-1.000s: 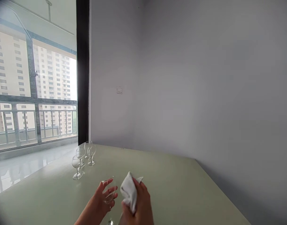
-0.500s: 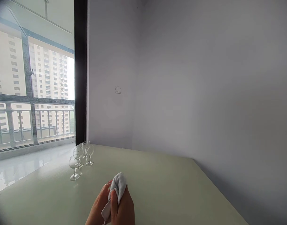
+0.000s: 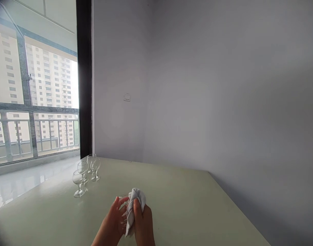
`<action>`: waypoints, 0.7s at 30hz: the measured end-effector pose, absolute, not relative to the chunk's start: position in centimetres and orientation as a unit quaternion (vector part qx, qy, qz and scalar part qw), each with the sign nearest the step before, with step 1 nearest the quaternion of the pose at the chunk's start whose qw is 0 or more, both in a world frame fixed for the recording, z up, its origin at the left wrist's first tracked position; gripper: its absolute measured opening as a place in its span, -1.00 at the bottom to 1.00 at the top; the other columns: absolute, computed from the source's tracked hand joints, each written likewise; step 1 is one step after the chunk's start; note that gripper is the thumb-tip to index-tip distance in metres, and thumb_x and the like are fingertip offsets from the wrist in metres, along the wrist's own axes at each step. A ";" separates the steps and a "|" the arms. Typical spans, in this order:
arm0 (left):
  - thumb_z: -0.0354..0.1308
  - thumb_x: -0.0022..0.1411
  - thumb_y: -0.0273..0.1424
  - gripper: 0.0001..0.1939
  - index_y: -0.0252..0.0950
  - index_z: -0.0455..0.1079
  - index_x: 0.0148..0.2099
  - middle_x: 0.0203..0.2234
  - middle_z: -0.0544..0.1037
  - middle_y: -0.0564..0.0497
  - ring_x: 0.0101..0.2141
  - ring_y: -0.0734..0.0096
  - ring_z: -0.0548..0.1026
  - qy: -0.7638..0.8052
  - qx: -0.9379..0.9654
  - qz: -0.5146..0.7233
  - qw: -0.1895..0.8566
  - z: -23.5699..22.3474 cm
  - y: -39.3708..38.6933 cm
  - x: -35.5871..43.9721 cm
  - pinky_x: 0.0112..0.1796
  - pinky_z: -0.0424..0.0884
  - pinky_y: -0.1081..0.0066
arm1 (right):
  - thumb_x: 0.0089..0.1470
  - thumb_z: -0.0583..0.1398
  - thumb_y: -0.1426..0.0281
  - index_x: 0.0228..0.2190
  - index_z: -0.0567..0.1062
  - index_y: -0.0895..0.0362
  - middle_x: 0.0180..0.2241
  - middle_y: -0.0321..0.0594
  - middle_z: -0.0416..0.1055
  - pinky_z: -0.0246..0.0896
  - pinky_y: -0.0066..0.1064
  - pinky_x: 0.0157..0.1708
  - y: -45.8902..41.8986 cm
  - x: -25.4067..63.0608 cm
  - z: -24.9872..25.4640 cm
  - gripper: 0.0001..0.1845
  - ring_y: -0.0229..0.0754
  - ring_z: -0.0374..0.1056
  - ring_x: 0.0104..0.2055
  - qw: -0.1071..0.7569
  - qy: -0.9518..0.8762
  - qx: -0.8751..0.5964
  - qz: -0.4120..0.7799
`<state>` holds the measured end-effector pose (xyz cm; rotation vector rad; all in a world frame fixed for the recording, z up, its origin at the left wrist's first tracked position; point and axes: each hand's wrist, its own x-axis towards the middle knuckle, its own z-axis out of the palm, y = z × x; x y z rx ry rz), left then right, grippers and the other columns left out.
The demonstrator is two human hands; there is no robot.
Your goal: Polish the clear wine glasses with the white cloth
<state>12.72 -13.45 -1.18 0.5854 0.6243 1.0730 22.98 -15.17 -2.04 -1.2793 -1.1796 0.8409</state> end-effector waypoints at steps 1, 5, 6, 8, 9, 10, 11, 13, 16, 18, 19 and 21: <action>0.16 -0.01 0.07 -0.49 -0.23 0.33 -0.18 -0.37 0.54 0.00 -0.45 0.32 0.51 0.308 0.251 0.493 0.774 -1.4 -13.3 12.8 -0.58 0.24 0.45 | 0.08 -0.03 -0.08 -0.40 0.51 0.21 -0.49 -0.08 0.52 0.27 -0.40 -0.50 -15.1 23.2 -2.0 -0.37 -0.09 0.43 -0.44 0.565 -0.508 -0.544 0.354; 0.18 -0.08 0.12 -0.49 -0.20 0.31 -0.30 -0.43 0.49 0.07 -0.45 0.37 0.50 0.343 0.236 0.487 0.768 -1.3 -13.5 13.1 -0.59 0.19 0.51 | 0.07 0.03 -0.04 -0.19 0.49 0.19 -0.28 -0.05 0.55 0.34 -0.37 -0.29 -14.9 22.9 -3.2 -0.42 -0.05 0.47 -0.23 0.623 -0.500 -0.527 0.291; 0.21 -0.09 0.10 -0.50 -0.20 0.32 -0.30 -0.43 0.48 0.08 -0.43 0.37 0.50 0.342 0.255 0.489 0.761 -1.1 -13.7 13.2 -0.59 0.19 0.52 | 0.07 0.03 -0.03 -0.20 0.49 0.18 -0.27 -0.05 0.55 0.35 -0.37 -0.28 -14.8 22.7 -3.6 -0.43 -0.05 0.47 -0.21 0.638 -0.490 -0.523 0.282; 0.25 -0.09 0.05 -0.53 -0.20 0.33 -0.30 -0.41 0.48 0.07 -0.42 0.37 0.49 0.345 0.300 0.506 0.731 -0.7 -14.1 13.3 -0.58 0.20 0.51 | 0.08 0.02 -0.03 -0.23 0.50 0.16 -0.29 -0.07 0.56 0.37 -0.38 -0.31 -14.7 22.3 -4.1 -0.45 -0.05 0.48 -0.22 0.652 -0.478 -0.523 0.270; 0.25 -0.07 0.02 -0.55 -0.20 0.33 -0.29 -0.40 0.49 0.06 -0.42 0.37 0.49 0.348 0.315 0.519 0.714 -0.6 -14.2 13.3 -0.56 0.22 0.50 | 0.08 0.02 -0.02 -0.25 0.51 0.14 -0.30 -0.08 0.56 0.37 -0.38 -0.33 -14.7 22.1 -4.2 -0.47 -0.05 0.48 -0.24 0.654 -0.478 -0.527 0.257; 0.23 -0.04 0.01 -0.57 -0.20 0.34 -0.28 -0.39 0.50 0.05 -0.41 0.37 0.49 0.353 0.319 0.529 0.703 -0.5 -14.3 13.3 -0.53 0.24 0.49 | 0.08 0.03 -0.01 -0.25 0.50 0.13 -0.31 -0.10 0.56 0.38 -0.38 -0.33 -14.8 22.0 -4.2 -0.49 -0.06 0.48 -0.25 0.655 -0.481 -0.533 0.236; 0.20 -0.01 0.01 -0.58 -0.21 0.34 -0.26 -0.38 0.50 0.03 -0.40 0.37 0.49 0.356 0.311 0.528 0.706 -0.5 -14.4 13.3 -0.50 0.27 0.47 | 0.08 0.04 0.01 -0.24 0.50 0.12 -0.29 -0.10 0.55 0.38 -0.37 -0.30 -15.0 21.9 -4.1 -0.51 -0.06 0.48 -0.23 0.655 -0.485 -0.541 0.208; 0.14 0.04 0.04 -0.57 -0.20 0.35 -0.23 -0.39 0.50 0.03 -0.39 0.35 0.48 0.350 0.288 0.516 0.727 -0.6 -14.4 13.3 -0.43 0.31 0.44 | 0.09 0.06 0.05 -0.18 0.48 0.09 -0.22 -0.10 0.53 0.35 -0.31 -0.17 -15.4 21.7 -3.6 -0.55 -0.05 0.45 -0.15 0.653 -0.501 -0.550 0.143; 0.15 0.03 0.03 -0.59 -0.19 0.37 -0.24 -0.48 0.44 0.10 -0.44 0.39 0.42 0.339 0.311 0.512 0.725 -0.6 -14.6 13.4 -0.42 0.29 0.45 | 0.11 0.05 0.09 -0.14 0.48 0.05 -0.15 -0.11 0.49 0.28 -0.24 -0.05 -16.1 21.5 -2.5 -0.58 -0.05 0.40 -0.07 0.648 -0.535 -0.534 0.095; 0.18 0.04 -0.03 -0.63 -0.20 0.39 -0.25 -0.50 0.41 0.12 -0.43 0.41 0.38 0.348 0.364 0.529 0.683 -0.4 -14.8 13.4 -0.40 0.29 0.46 | 0.11 0.04 0.07 -0.18 0.51 0.08 -0.21 -0.12 0.52 0.31 -0.29 -0.11 -16.3 21.6 -1.9 -0.56 -0.06 0.42 -0.14 0.646 -0.532 -0.530 0.140; 0.18 0.06 -0.05 -0.65 -0.21 0.40 -0.25 -0.50 0.41 0.10 -0.41 0.40 0.37 0.352 0.390 0.536 0.661 -0.4 -14.8 13.3 -0.38 0.29 0.46 | 0.11 0.03 0.04 -0.24 0.53 0.11 -0.29 -0.11 0.53 0.34 -0.33 -0.19 -16.3 21.7 -1.7 -0.53 -0.07 0.44 -0.21 0.638 -0.520 -0.536 0.186; 0.15 0.09 -0.04 -0.63 -0.23 0.43 -0.23 -0.46 0.42 0.07 -0.35 0.37 0.36 0.361 0.420 0.553 0.622 -0.5 -14.6 13.1 -0.32 0.30 0.46 | 0.07 0.03 -0.03 -0.39 0.54 0.17 -0.45 -0.13 0.52 0.35 -0.38 -0.37 -16.1 22.2 -1.8 -0.45 -0.08 0.45 -0.36 0.612 -0.480 -0.559 0.288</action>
